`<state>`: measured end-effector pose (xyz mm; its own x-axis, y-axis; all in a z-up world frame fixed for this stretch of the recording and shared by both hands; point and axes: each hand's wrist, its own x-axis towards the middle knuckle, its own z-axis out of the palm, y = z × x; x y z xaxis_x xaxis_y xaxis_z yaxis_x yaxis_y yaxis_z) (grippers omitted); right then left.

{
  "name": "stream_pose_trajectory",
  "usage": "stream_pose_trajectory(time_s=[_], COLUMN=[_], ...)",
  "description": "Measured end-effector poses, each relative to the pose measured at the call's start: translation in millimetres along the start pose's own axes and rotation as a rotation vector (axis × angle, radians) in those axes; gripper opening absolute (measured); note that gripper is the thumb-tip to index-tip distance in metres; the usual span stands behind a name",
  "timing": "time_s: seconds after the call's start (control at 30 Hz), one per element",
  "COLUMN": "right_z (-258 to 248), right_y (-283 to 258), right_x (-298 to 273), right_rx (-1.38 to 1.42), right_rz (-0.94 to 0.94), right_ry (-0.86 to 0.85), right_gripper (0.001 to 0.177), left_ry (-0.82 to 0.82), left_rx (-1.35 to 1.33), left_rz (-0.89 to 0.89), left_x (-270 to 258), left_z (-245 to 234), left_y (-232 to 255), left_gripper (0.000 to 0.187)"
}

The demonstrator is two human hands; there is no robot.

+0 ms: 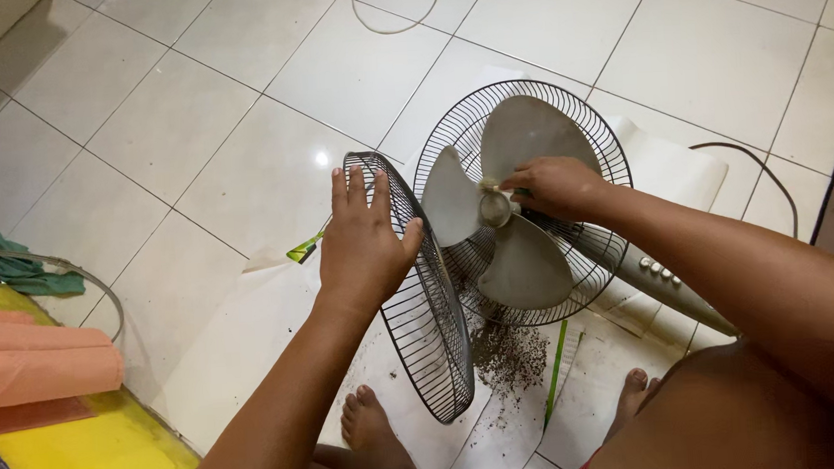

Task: The person cleans the blades and cage of a standing electric fan using a brush. They hold the front cage with one hand and scrub the blades and inner cage with the other, dislodging dust onto a sheet of paper beneath the fan.

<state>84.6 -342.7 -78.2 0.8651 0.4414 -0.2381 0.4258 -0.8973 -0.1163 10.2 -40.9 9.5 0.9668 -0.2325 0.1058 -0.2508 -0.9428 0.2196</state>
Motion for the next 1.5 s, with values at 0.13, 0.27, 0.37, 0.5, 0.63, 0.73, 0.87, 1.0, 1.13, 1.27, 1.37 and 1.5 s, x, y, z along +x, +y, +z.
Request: stream_pose_trajectory(time_s=[0.13,0.27,0.37,0.5,0.63,0.73,0.87,1.0,1.13,1.27,1.37,1.5], right_z=[8,7,6,0,-6,-4,-13,-27,-47,-62,-67,-68], right_y=[2,2,-3,-1,5,5,12,25,46,59,59,62], right_x=[11,16,13,11,5,2,-2,-8,-23,-42,-47,-58], right_rx=[0.007,-0.013,0.074,-0.003,0.012,0.026,-0.039,0.033,0.193,0.240,0.193,0.185], right_rz=[0.036,0.023,0.054,0.088,0.091,0.122,0.054,0.268,0.359,0.241,0.306,0.432], right_ry=[-0.016,0.095,-0.112,-0.014,0.022,-0.078,-0.010,0.033,0.318,0.531,0.397,0.286], right_gripper=[0.037,0.036,0.039,0.038,0.043,0.037,0.030,0.032,0.028,0.025,0.026,0.025], left_ry=[-0.013,0.004,0.013,0.016,-0.006,-0.013,-0.029,-0.002,-0.025,-0.075,-0.067,-0.055], left_rx=[0.005,0.011,0.003,0.029,-0.014,-0.008,0.004,-0.003,0.021,0.057,0.058,0.048], left_rz=[-0.008,0.003,0.007,0.015,0.000,-0.003,-0.022,-0.008,-0.017,-0.038,-0.030,-0.024], left_x=[0,-1,-1,0,0,1,4,2,2,4,4,2], left_z=[0,2,3,3,1,-1,-3,0,1,2,0,0], left_y=[2,2,-1,-2,-2,1,2,2,-1,-1,-2,-2], left_gripper=[0.078,0.079,0.078,0.080,0.077,0.078,0.079,0.079,0.079,0.079,0.079,0.079])
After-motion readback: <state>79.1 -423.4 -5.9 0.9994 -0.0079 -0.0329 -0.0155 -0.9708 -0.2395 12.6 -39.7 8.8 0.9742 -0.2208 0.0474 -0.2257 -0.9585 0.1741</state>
